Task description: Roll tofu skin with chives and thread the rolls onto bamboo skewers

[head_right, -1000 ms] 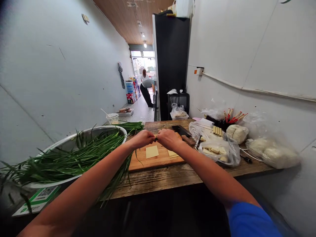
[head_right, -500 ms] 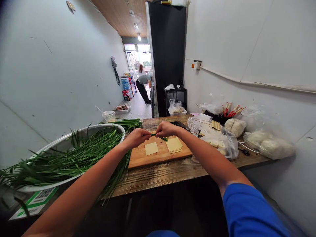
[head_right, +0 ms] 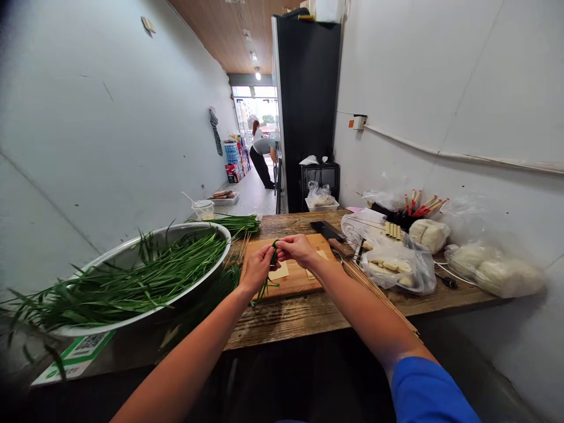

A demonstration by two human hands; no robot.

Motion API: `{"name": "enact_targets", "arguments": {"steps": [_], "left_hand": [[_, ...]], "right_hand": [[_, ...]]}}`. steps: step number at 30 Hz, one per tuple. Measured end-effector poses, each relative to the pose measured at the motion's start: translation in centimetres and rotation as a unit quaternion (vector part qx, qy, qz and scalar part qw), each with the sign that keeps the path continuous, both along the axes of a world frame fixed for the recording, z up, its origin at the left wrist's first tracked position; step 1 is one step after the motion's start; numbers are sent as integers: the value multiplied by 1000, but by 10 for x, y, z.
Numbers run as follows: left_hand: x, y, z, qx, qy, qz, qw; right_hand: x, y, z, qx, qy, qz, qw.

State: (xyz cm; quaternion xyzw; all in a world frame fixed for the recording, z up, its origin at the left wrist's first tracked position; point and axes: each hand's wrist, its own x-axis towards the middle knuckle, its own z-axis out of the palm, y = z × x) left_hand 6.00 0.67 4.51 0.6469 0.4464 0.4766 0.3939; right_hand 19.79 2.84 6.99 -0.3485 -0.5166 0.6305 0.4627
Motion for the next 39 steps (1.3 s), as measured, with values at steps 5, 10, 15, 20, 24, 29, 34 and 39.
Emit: {"name": "enact_targets", "arguments": {"steps": [5,10,15,20,24,29,34,39], "left_hand": [[-22,9,1,30,154,7,988],[-41,21,24,95,311,-61,944],[-44,30,53,52,375,-148,914],[-61,36,125,32,376,-174,909],[-66,35,140,9,352,-128,927],[-60,36,63,-67,307,-135,940],[-55,42,2,-4,246,-124,961],[-57,39,-30,163,266,-110,944]], "right_hand": [[-10,-2,-22,-26,50,-40,998],[-5,2,-30,144,-131,-68,979],[-2,0,-26,441,-362,-45,820],[-16,1,17,538,-393,-99,739],[-22,8,37,586,-447,-96,669],[-14,11,-11,601,-553,-24,577],[4,19,-48,596,-593,-3,541],[11,23,-60,575,-591,19,565]]}}
